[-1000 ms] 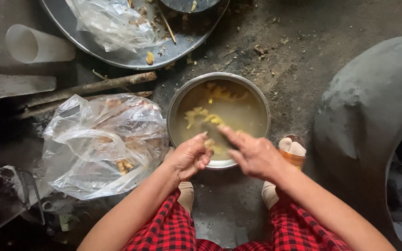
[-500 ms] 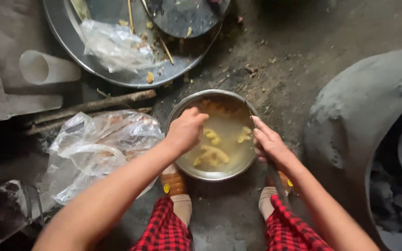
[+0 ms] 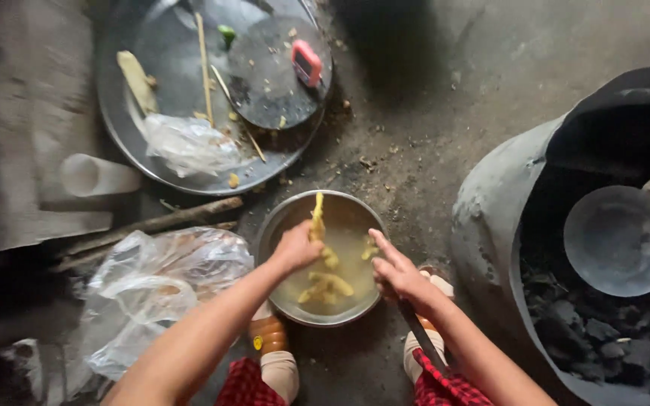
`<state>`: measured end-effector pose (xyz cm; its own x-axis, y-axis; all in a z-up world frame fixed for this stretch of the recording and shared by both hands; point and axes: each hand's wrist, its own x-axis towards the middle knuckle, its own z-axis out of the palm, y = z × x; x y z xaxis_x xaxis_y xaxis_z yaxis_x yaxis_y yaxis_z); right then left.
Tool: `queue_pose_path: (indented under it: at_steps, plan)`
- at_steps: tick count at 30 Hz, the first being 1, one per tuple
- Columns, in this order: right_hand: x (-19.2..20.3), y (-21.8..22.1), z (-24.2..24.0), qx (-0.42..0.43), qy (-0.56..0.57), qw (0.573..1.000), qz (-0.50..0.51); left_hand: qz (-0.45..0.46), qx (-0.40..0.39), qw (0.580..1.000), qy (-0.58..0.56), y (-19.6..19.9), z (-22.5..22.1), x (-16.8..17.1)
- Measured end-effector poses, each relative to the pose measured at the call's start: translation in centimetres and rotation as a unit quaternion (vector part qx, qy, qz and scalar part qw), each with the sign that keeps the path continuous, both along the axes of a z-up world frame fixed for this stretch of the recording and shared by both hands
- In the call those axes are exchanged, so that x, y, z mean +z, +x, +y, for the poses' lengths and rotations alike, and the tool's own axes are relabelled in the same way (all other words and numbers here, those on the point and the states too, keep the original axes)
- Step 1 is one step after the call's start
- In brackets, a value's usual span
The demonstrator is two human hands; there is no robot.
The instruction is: Peeling the skin off ginger roots using a knife and placing them in a bowl of water.
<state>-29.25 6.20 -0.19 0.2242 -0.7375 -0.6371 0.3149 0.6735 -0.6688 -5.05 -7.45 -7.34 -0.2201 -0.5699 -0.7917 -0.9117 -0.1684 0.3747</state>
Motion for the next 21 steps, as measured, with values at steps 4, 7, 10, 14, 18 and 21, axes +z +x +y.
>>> queue_pose_path:
  at_steps: [4,7,10,14,18,21]
  plan:
    - [1.4,2.6,1.0,0.086,-0.06,0.994,-0.038,-0.001,-0.026,0.999,0.027,-0.3,3.4,9.5]
    - [-0.4,4.9,1.2,0.171,-0.101,0.98,-0.018,0.186,0.104,0.975,0.058,1.1,5.9,14.9]
    - [-0.3,6.8,0.7,0.281,-0.149,0.948,0.028,0.052,0.026,0.997,0.041,3.6,7.7,19.3]
    - [6.7,8.9,-1.0,0.161,-0.002,0.971,-0.177,0.226,0.112,0.967,0.034,7.7,9.5,21.5]
    - [15.7,9.3,-5.9,0.072,0.176,0.981,-0.019,0.356,0.234,0.873,0.236,11.5,10.5,20.8]
    - [17.6,8.0,-4.0,0.099,0.04,0.988,-0.112,0.428,0.293,0.814,0.262,12.6,9.5,17.9]
